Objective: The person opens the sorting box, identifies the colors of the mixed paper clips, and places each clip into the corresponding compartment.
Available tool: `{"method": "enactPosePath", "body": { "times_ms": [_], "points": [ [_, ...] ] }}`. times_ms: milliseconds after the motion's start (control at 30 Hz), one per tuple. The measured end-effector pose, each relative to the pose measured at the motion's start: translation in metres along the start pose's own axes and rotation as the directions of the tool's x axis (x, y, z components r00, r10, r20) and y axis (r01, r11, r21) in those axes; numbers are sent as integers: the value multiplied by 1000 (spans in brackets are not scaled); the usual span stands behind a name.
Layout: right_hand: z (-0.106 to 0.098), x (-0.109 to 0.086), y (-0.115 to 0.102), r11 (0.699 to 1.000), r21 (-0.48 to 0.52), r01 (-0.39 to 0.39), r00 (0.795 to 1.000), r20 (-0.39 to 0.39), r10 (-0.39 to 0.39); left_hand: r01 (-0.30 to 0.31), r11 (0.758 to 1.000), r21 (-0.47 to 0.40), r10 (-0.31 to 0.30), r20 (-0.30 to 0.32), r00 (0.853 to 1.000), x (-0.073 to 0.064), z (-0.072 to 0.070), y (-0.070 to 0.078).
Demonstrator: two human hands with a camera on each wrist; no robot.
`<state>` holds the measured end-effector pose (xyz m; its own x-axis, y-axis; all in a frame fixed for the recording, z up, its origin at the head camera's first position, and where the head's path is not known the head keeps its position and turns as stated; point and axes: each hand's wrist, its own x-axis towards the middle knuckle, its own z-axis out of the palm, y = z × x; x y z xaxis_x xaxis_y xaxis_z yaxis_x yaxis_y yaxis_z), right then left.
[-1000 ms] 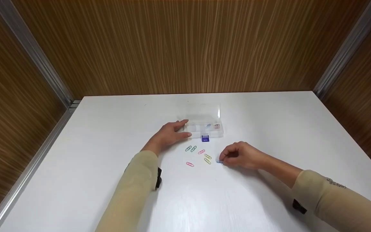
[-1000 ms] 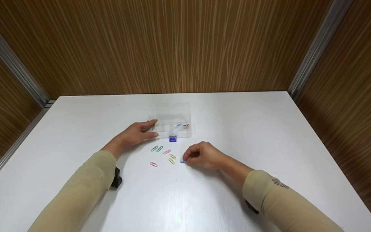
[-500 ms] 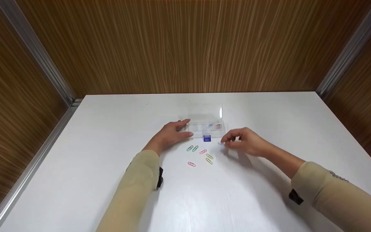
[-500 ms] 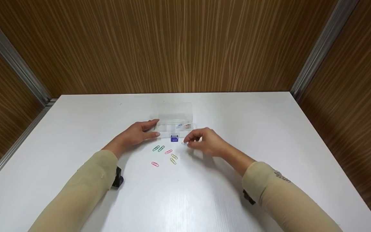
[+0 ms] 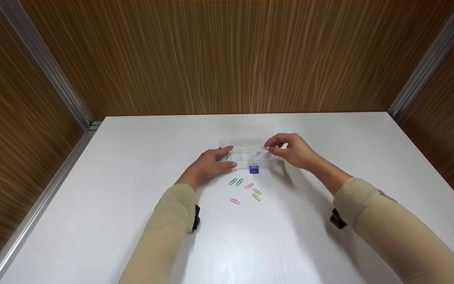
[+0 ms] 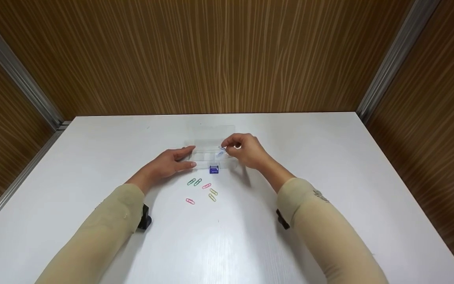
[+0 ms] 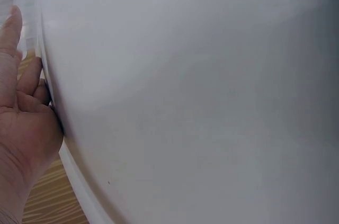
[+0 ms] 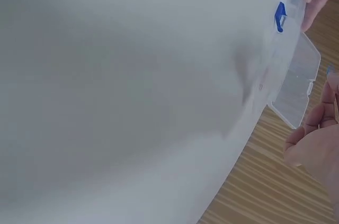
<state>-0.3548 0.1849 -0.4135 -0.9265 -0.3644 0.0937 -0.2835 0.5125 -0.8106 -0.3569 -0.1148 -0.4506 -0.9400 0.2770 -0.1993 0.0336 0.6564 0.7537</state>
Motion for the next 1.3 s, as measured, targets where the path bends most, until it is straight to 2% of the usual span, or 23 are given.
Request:
{"method": "enactPosePath", "body": {
  "times_ms": [167, 333, 700, 967, 1300],
  "points": [
    [9, 14, 0, 998, 8, -66, 998, -6, 66, 21, 1000, 5, -21, 0, 1000, 0, 1, -1],
    [17, 23, 2, 995, 10, -97, 995, -11, 97, 40, 999, 9, -40, 3, 999, 2, 2, -2],
    [21, 29, 11, 989, 8, -147, 988, -38, 147, 26, 1000, 3, -26, 8, 1000, 3, 4, 0],
    [17, 23, 18, 998, -6, -70, 993, -92, 69, -31, 1000, -5, 31, 2, 1000, 3, 5, 3],
    [4, 6, 8, 999, 2, -54, 995, -84, 54, -20, 1000, 11, 20, 5, 1000, 5, 2, 1]
  ]
}}
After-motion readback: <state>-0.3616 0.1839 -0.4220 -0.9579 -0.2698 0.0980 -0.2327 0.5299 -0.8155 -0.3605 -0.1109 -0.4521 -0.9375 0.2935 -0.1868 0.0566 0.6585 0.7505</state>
